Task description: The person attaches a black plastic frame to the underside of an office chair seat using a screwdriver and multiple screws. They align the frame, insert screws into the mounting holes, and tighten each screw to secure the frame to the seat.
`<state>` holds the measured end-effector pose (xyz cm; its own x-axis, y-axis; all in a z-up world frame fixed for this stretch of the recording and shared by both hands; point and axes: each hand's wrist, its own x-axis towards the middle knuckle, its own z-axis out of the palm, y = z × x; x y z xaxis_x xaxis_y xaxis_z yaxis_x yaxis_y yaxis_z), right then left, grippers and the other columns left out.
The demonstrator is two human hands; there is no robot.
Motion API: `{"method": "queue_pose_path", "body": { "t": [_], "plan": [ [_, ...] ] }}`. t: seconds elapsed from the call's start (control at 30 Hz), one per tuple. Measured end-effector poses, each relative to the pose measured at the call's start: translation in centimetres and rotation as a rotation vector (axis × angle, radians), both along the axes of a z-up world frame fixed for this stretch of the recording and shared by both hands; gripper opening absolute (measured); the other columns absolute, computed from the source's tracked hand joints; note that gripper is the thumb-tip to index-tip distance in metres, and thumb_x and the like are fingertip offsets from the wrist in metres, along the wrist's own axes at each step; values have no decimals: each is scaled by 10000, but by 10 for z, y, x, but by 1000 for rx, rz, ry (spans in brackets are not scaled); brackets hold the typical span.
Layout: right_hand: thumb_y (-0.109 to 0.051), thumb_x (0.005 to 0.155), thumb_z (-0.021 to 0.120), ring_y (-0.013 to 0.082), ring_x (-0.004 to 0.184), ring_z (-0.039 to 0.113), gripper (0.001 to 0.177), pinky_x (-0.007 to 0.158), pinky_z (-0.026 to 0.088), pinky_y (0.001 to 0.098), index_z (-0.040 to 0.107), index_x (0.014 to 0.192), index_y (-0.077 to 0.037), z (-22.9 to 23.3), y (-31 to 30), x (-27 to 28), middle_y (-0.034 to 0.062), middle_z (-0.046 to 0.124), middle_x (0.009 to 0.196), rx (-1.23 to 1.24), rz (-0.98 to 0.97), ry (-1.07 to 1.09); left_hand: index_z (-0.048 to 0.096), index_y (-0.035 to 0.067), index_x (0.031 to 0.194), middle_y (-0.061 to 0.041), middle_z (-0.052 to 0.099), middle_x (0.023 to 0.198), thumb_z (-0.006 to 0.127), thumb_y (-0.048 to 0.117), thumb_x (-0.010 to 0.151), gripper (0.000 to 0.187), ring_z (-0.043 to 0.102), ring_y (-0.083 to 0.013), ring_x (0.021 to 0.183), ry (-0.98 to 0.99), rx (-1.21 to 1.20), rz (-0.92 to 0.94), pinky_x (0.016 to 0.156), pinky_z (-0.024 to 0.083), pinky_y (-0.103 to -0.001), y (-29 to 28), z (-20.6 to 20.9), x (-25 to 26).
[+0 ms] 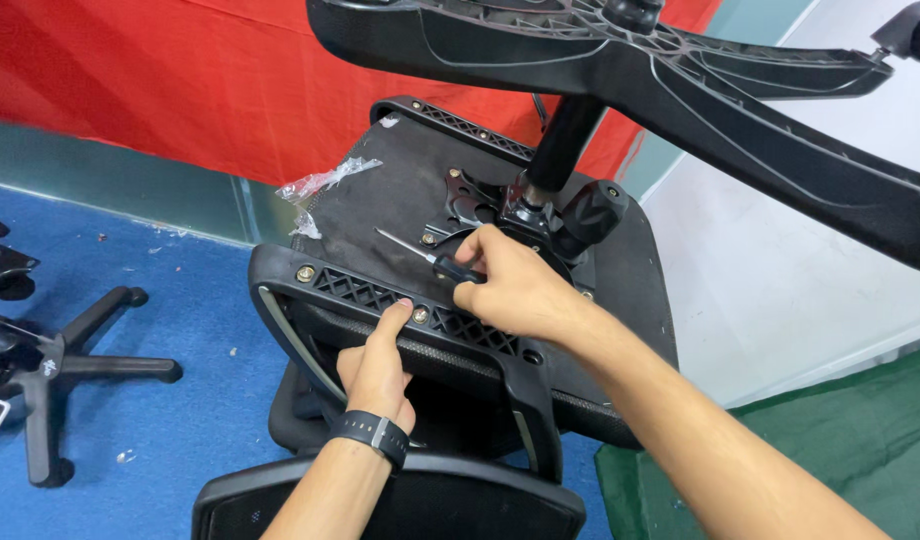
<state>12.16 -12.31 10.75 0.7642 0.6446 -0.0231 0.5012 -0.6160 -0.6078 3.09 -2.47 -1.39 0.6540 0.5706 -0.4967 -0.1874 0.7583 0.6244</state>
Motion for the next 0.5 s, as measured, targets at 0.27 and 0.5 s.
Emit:
{"method": "queue_pose_path", "body": {
  "t": [0.27,0.5],
  "plan": [
    [-110,746,840,184,883,678,312,731,540,329,685,1015,-78,35,-33,-32,80,662,998,259,217,-533,704,-29,938,-109,740,874,812,151,771,268,712,-215,735,30,-18,90,676,559,-353,-2,3,3],
    [-118,755,837,197,854,679,376,695,542,325,605,1042,-46,53,-48,-47,69,660,974,243,71,-519,711,0,952,-95,744,878,827,191,748,302,714,-214,754,82,-9,54,684,538,-367,0,1,3]
  ]
}}
